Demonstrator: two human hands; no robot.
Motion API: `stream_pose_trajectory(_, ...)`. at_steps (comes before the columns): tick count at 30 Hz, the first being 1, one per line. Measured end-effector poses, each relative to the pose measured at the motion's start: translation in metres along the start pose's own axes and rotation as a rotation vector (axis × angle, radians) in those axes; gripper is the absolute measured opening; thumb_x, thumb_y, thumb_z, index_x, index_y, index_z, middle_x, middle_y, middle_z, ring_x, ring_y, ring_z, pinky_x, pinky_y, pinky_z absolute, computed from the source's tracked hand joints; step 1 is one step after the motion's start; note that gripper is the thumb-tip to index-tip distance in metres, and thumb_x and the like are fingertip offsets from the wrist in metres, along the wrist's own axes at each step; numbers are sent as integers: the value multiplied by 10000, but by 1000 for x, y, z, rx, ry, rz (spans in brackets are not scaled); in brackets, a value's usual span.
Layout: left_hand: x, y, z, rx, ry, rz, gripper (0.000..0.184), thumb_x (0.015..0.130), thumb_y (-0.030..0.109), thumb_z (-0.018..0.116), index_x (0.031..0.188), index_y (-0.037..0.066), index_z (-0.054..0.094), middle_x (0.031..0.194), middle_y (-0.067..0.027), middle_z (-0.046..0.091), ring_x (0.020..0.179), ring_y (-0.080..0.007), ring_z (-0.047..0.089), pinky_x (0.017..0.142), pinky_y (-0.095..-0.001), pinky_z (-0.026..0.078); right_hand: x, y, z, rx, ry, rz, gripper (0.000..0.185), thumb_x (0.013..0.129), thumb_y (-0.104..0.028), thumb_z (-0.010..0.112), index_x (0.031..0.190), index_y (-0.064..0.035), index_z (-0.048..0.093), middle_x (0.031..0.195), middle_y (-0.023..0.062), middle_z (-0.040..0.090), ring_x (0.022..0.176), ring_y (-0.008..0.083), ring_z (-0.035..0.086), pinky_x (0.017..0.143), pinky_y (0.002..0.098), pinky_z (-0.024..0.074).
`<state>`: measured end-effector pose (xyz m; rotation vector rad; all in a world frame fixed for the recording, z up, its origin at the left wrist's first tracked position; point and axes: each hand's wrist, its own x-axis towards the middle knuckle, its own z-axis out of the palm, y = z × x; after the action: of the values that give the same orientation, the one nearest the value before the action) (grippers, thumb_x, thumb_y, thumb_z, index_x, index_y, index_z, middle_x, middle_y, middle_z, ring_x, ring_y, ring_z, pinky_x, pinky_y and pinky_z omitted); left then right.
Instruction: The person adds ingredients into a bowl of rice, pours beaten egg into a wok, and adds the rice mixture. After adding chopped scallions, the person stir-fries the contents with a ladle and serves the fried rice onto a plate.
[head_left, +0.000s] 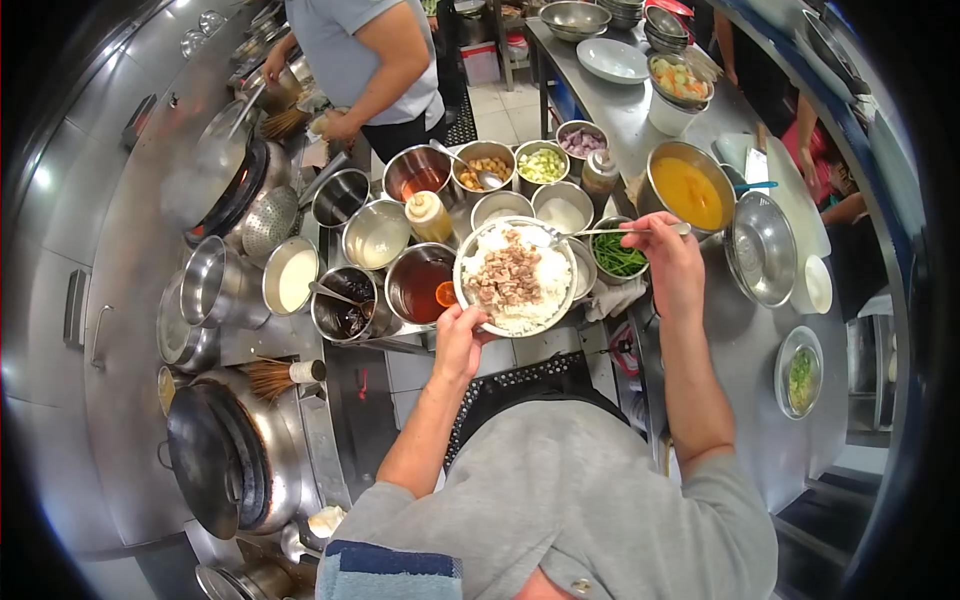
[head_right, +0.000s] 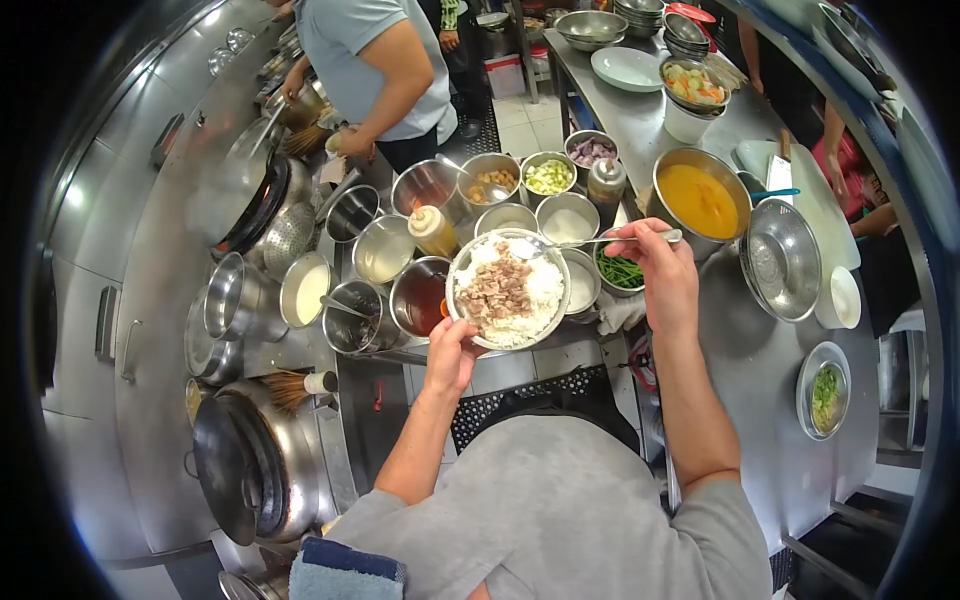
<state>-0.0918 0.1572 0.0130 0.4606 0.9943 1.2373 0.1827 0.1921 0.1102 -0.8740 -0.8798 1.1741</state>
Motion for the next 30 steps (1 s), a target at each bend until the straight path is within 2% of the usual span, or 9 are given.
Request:
stream_pose_trajectory(8,-3,-3,-2,11,-16,-23,135,782,23,494,894,-36,538,890,-114,610,768,-197,628,724,-402,569,-9,-2,5,-23,-54,-3,232,925,-193,492,885,0,614,854,107,650,766,153,616,754,288,457)
stream_pose_trajectory(11,-1,-4,-3,7,-20,-25,152,776,18,496,910,-39,540,899,-116,611,771,-195,627,722,-402,568,-13,-9,17,-339,-78,-67,263,930,-206,493,900,18,627,841,105,655,781,138,610,765,269,445)
stream_pose_trajectory(14,-1,-5,-6,15,-1,-28,169,773,13,498,928,-37,543,907,-115,611,773,-193,625,715,-398,568,-13,-17,7,-498,33,-199,280,932,-209,498,915,34,635,827,101,656,793,131,604,776,255,435)
stream_pose_trajectory(16,-6,-6,-11,7,36,-30,176,773,11,499,937,-34,544,911,-113,612,779,-192,624,715,-396,567,-12,-23,-2,-423,153,-240,246,934,-184,494,915,13,639,805,70,657,790,121,595,786,243,427)
stream_pose_trajectory(19,-16,-1,-23,-12,68,-38,182,778,10,504,951,-25,549,914,-108,613,807,-194,620,735,-410,560,-9,-2,-28,-535,88,-125,252,931,-204,499,899,1,642,798,67,659,789,119,593,765,251,434)
stream_pose_trajectory(22,-30,0,-52,-11,129,-14,200,775,-5,503,964,-52,549,930,-116,616,821,-208,619,732,-409,549,-14,62,-52,-763,-23,80,246,921,-211,523,888,3,641,810,62,667,789,116,606,738,257,454)
stream_pose_trajectory(24,-46,9,-52,5,187,18,206,768,-12,500,962,-64,545,939,-129,618,816,-215,619,734,-398,544,-14,99,-54,-688,-47,46,260,893,-206,536,905,34,635,816,127,679,777,193,648,732,299,476)
stream_pose_trajectory(26,-55,7,-74,24,231,48,242,754,-24,493,986,-77,540,971,-153,615,837,-239,625,743,-400,542,-9,108,-47,-838,-62,-76,258,883,-199,540,904,41,632,841,160,659,787,248,638,720,320,468)
stream_pose_trajectory(30,-65,6,-86,45,269,62,282,737,-18,478,1006,-45,558,1012,-138,623,900,-259,625,791,-431,536,0,125,-43,-902,-131,-28,252,879,-192,533,899,38,634,847,172,642,793,280,625,714,330,462)
